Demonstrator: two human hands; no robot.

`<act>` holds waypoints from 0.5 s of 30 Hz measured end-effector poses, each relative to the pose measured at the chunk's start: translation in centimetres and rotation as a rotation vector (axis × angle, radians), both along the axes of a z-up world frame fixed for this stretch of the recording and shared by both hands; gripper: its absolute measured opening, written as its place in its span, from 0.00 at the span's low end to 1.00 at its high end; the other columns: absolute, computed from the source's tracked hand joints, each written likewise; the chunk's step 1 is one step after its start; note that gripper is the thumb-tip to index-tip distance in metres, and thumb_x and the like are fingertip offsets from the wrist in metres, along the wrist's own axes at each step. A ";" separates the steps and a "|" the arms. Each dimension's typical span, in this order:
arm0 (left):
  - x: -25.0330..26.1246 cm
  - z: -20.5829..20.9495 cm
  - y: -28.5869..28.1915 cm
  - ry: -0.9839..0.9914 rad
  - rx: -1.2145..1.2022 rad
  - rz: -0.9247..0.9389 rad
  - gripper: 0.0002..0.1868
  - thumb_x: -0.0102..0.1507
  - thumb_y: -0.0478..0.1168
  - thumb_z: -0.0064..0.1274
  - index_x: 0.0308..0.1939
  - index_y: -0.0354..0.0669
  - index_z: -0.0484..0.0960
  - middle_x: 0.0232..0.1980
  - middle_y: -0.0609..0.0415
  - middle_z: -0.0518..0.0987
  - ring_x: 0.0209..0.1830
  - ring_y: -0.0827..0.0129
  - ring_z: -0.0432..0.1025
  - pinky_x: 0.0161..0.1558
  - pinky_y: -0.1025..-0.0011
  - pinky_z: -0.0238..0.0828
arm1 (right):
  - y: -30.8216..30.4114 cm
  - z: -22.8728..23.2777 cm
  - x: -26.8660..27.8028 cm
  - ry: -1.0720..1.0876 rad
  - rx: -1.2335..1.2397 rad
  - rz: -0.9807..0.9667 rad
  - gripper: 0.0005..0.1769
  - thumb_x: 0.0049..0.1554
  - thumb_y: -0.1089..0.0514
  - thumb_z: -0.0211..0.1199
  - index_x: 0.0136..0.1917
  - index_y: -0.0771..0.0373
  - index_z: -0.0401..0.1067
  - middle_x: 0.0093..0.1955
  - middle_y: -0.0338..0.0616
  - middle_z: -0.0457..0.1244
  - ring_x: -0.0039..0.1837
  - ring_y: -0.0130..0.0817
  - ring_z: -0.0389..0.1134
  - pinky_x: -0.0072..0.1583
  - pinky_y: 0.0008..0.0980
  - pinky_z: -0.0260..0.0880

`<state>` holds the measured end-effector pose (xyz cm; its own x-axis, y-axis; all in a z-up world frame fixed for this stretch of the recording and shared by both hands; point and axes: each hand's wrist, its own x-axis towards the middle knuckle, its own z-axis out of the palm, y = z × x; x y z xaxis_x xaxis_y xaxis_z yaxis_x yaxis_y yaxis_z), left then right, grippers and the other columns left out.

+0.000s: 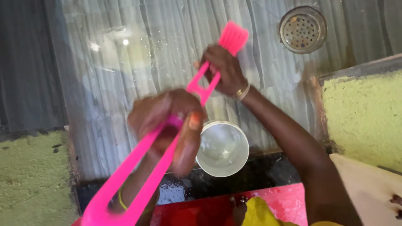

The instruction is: The person cleans a floor drain area using a long-handled pink brush and a bucket of water. They pour water around the drain, scrub the tiles and the drain cover with the brush, and periodically dip the brush into the bucket.

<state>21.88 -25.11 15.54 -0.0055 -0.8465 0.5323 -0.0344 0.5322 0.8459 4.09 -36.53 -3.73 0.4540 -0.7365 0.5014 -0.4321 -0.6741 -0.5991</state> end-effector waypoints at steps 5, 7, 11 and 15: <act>-1.5 -6.5 -3.5 -0.108 0.015 0.124 0.06 0.65 0.32 0.51 0.33 0.39 0.77 0.30 0.51 0.78 0.32 0.65 0.76 0.39 0.71 0.74 | -8.9 0.1 -3.5 0.233 -0.230 0.105 0.05 0.58 0.63 0.65 0.47 0.63 0.70 0.49 0.50 0.63 0.57 0.53 0.66 0.61 0.49 0.67; -3.3 -7.9 -4.9 -0.047 -0.109 0.035 0.03 0.64 0.33 0.50 0.35 0.38 0.77 0.36 0.49 0.79 0.39 0.61 0.79 0.49 0.67 0.78 | -9.7 1.0 -4.0 0.279 -0.336 0.027 0.05 0.57 0.61 0.65 0.46 0.60 0.71 0.50 0.47 0.64 0.61 0.52 0.67 0.63 0.52 0.64; -2.2 -6.7 0.0 -0.041 0.018 -0.125 0.10 0.54 0.37 0.58 0.36 0.37 0.76 0.37 0.48 0.79 0.39 0.60 0.77 0.43 0.70 0.73 | -4.3 2.5 -3.5 0.143 -0.154 0.071 0.14 0.60 0.55 0.69 0.54 0.64 0.70 0.58 0.56 0.64 0.68 0.58 0.65 0.69 0.48 0.64; -0.7 -4.3 3.9 -0.083 0.090 -0.052 0.03 0.57 0.33 0.56 0.30 0.41 0.77 0.30 0.53 0.78 0.31 0.62 0.77 0.40 0.68 0.74 | 1.0 2.9 -3.1 0.154 -0.046 0.134 0.16 0.57 0.52 0.71 0.51 0.63 0.70 0.58 0.55 0.66 0.70 0.56 0.66 0.72 0.50 0.63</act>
<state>21.13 -21.23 11.21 -0.0914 -0.8881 0.4504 -0.0801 0.4574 0.8857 0.97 -35.50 -0.79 0.6200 -0.6423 0.4505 -0.4207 -0.7569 -0.5002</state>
